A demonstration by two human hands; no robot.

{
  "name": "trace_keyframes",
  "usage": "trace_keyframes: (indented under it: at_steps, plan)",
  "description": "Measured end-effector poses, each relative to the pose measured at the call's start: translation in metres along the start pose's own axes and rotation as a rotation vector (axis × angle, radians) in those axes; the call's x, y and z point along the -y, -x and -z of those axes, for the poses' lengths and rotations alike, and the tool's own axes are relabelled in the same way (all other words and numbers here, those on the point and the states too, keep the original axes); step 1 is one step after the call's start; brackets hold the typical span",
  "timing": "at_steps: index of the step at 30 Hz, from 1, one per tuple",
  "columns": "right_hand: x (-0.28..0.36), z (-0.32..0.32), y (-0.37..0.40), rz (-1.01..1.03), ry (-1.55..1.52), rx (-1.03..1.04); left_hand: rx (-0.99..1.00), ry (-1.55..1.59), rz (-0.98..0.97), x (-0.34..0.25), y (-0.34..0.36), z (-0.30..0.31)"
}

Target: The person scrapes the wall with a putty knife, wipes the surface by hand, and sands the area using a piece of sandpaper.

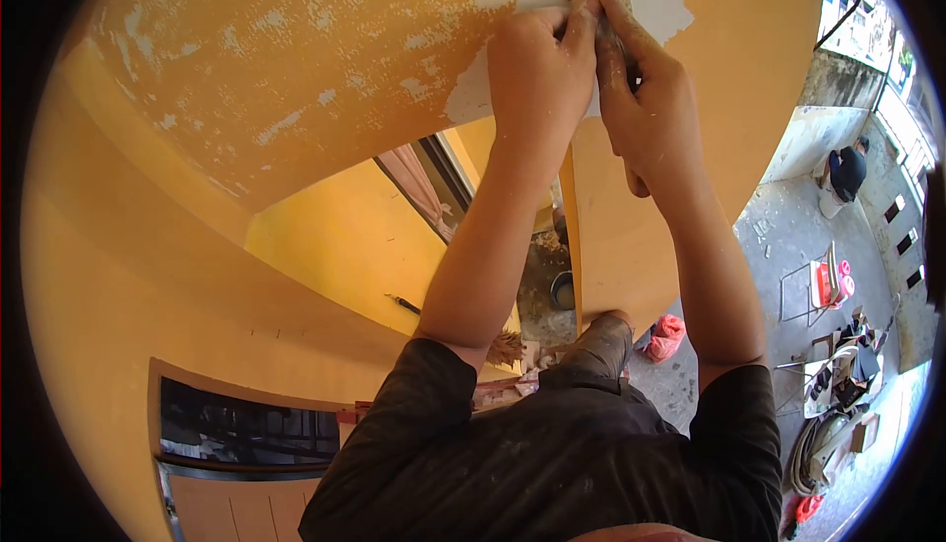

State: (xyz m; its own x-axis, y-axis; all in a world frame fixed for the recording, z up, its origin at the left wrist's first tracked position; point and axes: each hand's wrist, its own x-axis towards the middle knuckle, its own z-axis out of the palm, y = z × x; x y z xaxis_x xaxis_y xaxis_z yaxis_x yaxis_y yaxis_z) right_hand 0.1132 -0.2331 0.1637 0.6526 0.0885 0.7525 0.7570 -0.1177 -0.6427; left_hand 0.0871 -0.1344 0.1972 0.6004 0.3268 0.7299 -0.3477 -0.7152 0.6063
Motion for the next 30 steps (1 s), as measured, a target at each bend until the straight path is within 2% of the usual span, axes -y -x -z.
trace_keyframes:
  at_steps: [2,6,11,12,14,15,16,18,19,21,22,24,25,26,28,29,30]
  plan:
    - [-0.001,0.0,-0.003,0.041,0.0,-0.008,-0.015,0.029,-0.005,-0.002,-0.004,0.0]
    - [0.003,0.001,0.002,-0.029,0.025,0.006,0.016,-0.015,-0.02,0.003,-0.002,0.0]
    - [-0.011,0.0,-0.003,0.067,-0.027,-0.01,-0.019,0.072,-0.011,-0.001,-0.003,-0.002]
    - [-0.007,0.004,-0.003,0.045,-0.021,-0.006,-0.02,0.06,-0.013,-0.001,-0.003,-0.002]
    - [0.017,0.019,-0.005,-0.242,-0.041,0.199,0.024,0.03,-0.002,0.016,-0.001,-0.001]
    - [0.017,0.025,0.0,-0.401,-0.046,0.301,0.061,-0.126,-0.025,0.02,0.0,0.004]
    - [0.007,0.028,0.008,-0.456,-0.029,0.311,0.109,-0.278,-0.053,0.021,0.004,0.007]
    - [-0.015,0.036,0.03,-0.158,-0.136,0.229,0.297,-0.078,0.197,0.008,0.029,0.018]
    - [0.008,0.055,0.042,-0.397,-0.019,0.287,0.34,-0.067,0.25,0.025,0.04,0.022]
    - [-0.035,0.069,0.072,-0.441,-0.037,0.258,0.595,-0.11,0.055,0.066,0.056,0.039]
    - [-0.06,0.081,0.089,-0.414,-0.07,0.206,0.613,-0.096,0.092,0.086,0.064,0.047]
    - [-0.112,0.111,0.134,-0.555,-0.009,0.144,1.059,-0.162,0.267,0.125,0.079,0.065]
    - [-0.131,0.124,0.156,-0.677,-0.101,0.092,1.223,-0.201,0.346,0.153,0.08,0.07]
    - [-0.151,0.139,0.181,-0.794,-0.195,0.035,1.22,-0.197,0.363,0.177,0.084,0.07]
    - [-0.228,0.179,0.257,-1.157,-0.163,-0.064,1.19,-0.311,0.588,0.224,0.095,0.066]
    - [-0.273,0.204,0.31,-1.181,0.342,0.188,1.184,-0.311,0.596,0.252,0.102,0.064]
    - [-0.303,0.239,0.383,-1.174,0.338,0.187,1.192,-0.676,0.486,0.281,0.107,0.059]
